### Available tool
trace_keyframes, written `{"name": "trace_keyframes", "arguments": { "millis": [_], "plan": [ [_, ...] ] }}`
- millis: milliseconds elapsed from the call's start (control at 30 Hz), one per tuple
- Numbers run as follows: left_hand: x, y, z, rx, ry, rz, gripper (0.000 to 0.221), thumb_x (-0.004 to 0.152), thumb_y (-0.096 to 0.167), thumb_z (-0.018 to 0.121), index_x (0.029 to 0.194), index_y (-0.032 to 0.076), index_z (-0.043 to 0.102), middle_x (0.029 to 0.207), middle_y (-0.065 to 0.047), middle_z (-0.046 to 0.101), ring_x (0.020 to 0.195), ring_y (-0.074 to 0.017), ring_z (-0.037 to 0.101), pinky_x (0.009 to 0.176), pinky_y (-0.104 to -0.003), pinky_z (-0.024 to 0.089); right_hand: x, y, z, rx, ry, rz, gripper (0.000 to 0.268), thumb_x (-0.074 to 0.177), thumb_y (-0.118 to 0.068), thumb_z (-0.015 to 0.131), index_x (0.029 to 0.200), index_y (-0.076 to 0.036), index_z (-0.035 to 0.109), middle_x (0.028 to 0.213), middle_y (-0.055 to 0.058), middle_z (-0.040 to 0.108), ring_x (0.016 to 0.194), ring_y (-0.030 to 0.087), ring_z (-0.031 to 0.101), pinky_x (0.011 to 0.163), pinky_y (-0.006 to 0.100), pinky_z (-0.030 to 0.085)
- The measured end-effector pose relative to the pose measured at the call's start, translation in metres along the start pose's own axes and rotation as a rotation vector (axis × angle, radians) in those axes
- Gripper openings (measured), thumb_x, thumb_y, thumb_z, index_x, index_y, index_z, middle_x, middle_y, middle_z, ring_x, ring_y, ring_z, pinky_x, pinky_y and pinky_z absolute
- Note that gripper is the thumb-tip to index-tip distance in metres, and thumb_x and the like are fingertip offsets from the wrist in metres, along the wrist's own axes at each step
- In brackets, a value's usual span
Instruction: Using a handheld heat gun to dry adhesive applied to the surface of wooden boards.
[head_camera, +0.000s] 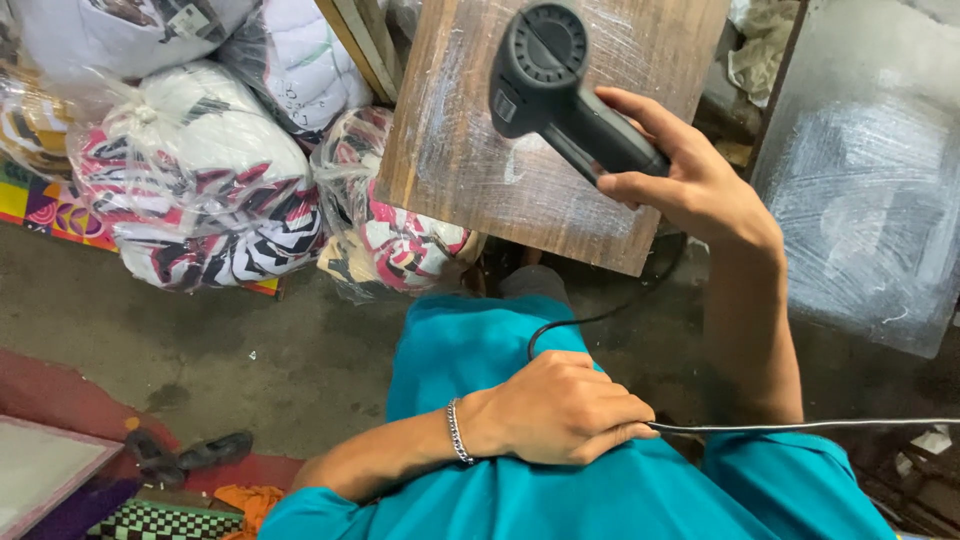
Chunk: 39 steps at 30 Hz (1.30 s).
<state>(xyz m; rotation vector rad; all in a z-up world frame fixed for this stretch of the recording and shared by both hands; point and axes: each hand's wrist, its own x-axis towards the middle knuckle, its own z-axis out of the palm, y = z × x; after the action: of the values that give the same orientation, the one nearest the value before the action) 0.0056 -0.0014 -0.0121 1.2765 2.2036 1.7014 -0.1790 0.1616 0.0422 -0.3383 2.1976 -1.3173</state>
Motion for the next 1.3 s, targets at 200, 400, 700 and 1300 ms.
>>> {"name": "trace_keyframes", "arguments": {
  "millis": [200,400,700,1300],
  "plan": [
    [0.003,0.001,-0.001,0.018,-0.017,0.007,0.029,0.11,0.03,0.049,0.106,0.009,0.069,0.084,-0.004,0.072,0.075,-0.0242,0.069,0.061,-0.036,0.04,0.017,-0.002,0.014,0.157,0.036,-0.027,0.073,0.089,-0.015,0.069,0.157,-0.015,0.042,0.086,0.01,0.054,0.073,0.014,0.055,0.065,0.028,0.047],
    [-0.001,-0.003,-0.003,-0.009,-0.044,-0.013,0.03,0.109,0.028,0.05,0.108,0.008,0.071,0.089,-0.005,0.075,0.079,-0.0232,0.072,0.065,-0.036,0.047,0.008,-0.003,-0.001,0.143,0.073,0.014,0.072,0.088,-0.015,0.067,0.157,-0.013,0.043,0.078,0.008,0.054,0.069,0.013,0.054,0.062,0.026,0.046],
    [-0.003,-0.004,-0.003,0.021,-0.043,0.002,0.025,0.109,0.025,0.053,0.107,0.009,0.072,0.094,-0.001,0.077,0.082,-0.0209,0.073,0.065,-0.034,0.046,0.004,0.003,-0.01,0.125,0.148,0.032,0.074,0.088,-0.016,0.068,0.158,-0.012,0.044,0.084,0.007,0.054,0.073,0.012,0.053,0.066,0.024,0.044],
    [0.0,-0.001,-0.002,0.053,0.042,-0.025,0.021,0.109,0.025,0.055,0.103,0.011,0.069,0.086,-0.001,0.073,0.077,-0.0213,0.07,0.064,-0.035,0.041,0.068,-0.011,0.032,0.112,-0.087,-0.28,0.07,0.094,-0.023,0.065,0.157,-0.016,0.035,0.123,0.018,0.05,0.079,0.017,0.052,0.064,0.026,0.049]
  ]
}}
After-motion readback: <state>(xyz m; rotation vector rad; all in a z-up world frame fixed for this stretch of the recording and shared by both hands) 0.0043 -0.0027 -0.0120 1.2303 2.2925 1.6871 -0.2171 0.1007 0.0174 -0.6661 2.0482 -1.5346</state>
